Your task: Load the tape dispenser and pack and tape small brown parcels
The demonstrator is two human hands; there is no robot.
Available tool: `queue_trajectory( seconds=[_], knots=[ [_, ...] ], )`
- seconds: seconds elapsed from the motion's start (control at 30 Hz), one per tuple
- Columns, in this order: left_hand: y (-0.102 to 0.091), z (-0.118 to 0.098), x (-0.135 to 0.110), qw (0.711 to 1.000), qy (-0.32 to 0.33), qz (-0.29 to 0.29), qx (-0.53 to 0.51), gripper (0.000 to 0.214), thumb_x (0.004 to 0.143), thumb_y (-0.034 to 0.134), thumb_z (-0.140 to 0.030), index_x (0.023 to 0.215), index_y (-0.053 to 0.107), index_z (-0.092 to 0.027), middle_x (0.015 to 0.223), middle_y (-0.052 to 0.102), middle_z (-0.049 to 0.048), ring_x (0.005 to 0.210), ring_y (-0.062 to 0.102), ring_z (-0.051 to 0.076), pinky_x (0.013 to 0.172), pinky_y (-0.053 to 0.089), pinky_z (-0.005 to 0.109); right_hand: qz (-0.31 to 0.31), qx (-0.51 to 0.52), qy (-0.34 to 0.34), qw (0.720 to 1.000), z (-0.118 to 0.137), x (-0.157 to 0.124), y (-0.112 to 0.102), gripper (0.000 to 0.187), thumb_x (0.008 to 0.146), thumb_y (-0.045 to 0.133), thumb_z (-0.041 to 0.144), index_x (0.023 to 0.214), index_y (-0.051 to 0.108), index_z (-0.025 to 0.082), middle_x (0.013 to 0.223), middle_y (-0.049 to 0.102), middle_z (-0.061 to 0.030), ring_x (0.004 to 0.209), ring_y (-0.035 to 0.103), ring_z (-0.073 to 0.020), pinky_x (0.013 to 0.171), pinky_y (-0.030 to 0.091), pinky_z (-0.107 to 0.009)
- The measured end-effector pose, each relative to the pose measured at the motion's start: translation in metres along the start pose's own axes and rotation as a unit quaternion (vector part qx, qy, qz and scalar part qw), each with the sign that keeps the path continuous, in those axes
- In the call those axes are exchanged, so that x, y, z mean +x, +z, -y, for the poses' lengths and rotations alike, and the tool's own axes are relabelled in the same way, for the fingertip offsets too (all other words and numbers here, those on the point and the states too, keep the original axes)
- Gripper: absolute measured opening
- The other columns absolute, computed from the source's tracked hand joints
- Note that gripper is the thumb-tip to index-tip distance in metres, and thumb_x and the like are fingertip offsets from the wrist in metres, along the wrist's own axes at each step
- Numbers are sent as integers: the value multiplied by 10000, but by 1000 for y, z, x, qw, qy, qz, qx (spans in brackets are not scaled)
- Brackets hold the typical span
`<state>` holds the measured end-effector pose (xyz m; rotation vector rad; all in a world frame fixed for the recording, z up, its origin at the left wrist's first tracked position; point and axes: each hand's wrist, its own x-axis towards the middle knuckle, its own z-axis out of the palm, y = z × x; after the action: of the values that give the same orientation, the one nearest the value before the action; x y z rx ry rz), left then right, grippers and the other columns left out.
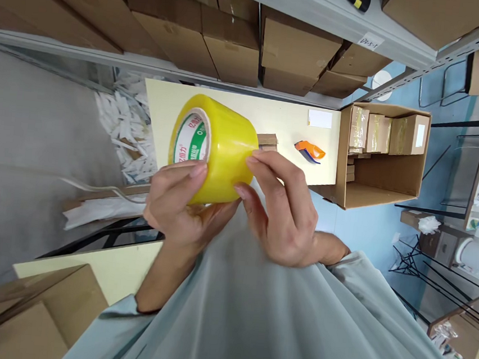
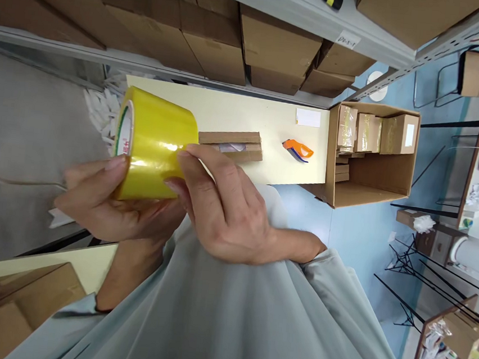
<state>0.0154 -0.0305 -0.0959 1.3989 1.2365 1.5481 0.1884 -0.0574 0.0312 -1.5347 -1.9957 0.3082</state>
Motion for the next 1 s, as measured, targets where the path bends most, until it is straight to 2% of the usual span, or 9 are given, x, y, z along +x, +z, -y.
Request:
queue_trajectory(
  seconds=[0.07, 0.13, 0.2, 0.43, 0.63, 0.73, 0.83, 0.93, 1.0],
  knots=[
    [6, -13, 9, 979, 172, -82, 69, 721, 650, 1091, -271, 1291, 760, -275, 1134, 653, 41, 985, 738, 266, 853, 634, 436, -67, -2, -48, 997, -4, 4, 2, 585, 1070, 808, 220, 1623, 616, 236, 1521, 741, -139, 1432, 743, -326, 1214, 673, -459],
    [9, -29, 20, 962, 240, -82, 98, 844, 610, 1113, -302, 1392, 796, -274, 1124, 710, 33, 902, 748, 239, 750, 623, 380, -130, 14, -111, 985, -14, 13, 1, 484, 1093, 772, 200, 1559, 645, 226, 1404, 786, -118, 1317, 787, -275, 1142, 697, -410],
    [7, -44, 31, 977, 201, -35, 65, 877, 597, 1121, -394, 1410, 820, -264, 1092, 743, 22, 849, 757, 223, 696, 610, 351, -145, 62, -162, 974, -27, 24, -6, 313, 1130, 746, 272, 1437, 706, 225, 1293, 796, -103, 1238, 799, -250, 1089, 715, -394],
    [-6, -82, 51, 990, -9, 121, -75, 572, 807, 1060, -470, 1312, 884, -265, 1037, 837, 21, 847, 802, 206, 678, 636, 313, 31, 192, -184, 963, -62, 44, -39, 151, 1178, 669, 305, 1305, 743, 271, 1223, 716, -59, 1174, 759, -209, 913, 734, -359],
    [-6, -100, 54, 978, -103, 138, -120, 527, 786, 1079, -533, 1213, 920, -266, 1013, 849, 19, 859, 825, 223, 658, 662, 303, 54, 215, -183, 958, -60, 43, -41, 145, 1164, 646, 300, 1272, 731, 348, 1256, 687, -46, 1154, 721, -211, 958, 736, -398],
    [-7, -105, 55, 962, -145, 161, -165, 528, 774, 1087, -532, 1191, 921, -255, 1009, 845, 19, 797, 801, 199, 589, 618, 266, 80, 249, -158, 952, -60, 42, -42, 149, 1146, 658, 350, 1286, 710, 352, 1323, 664, -58, 1262, 718, -231, 1074, 738, -454],
    [-8, -108, 61, 926, -210, 212, -230, 460, 859, 1035, -511, 1202, 904, -235, 811, 772, -7, 567, 665, 125, 453, 491, 216, 134, 262, -120, 948, -59, 42, -44, 242, 1087, 748, 408, 1323, 716, 365, 1391, 695, -58, 1324, 727, -244, 1143, 720, -459],
    [-8, -106, 65, 886, -243, 277, -282, 483, 945, 956, -546, 1267, 866, -197, 683, 685, -27, 497, 610, 116, 453, 506, 223, 102, 309, -91, 941, -58, 38, -39, 262, 1104, 714, 403, 1356, 706, 329, 1340, 735, -64, 1248, 763, -245, 987, 748, -422],
    [-5, -100, 60, 890, -243, 260, -284, 618, 926, 965, -582, 1400, 805, -219, 886, 794, 14, 684, 766, 173, 645, 666, 288, 72, 333, -45, 939, -58, 33, -30, 245, 1155, 610, 413, 1380, 657, 327, 1351, 724, -72, 1170, 770, -223, 850, 735, -378]
  ],
)
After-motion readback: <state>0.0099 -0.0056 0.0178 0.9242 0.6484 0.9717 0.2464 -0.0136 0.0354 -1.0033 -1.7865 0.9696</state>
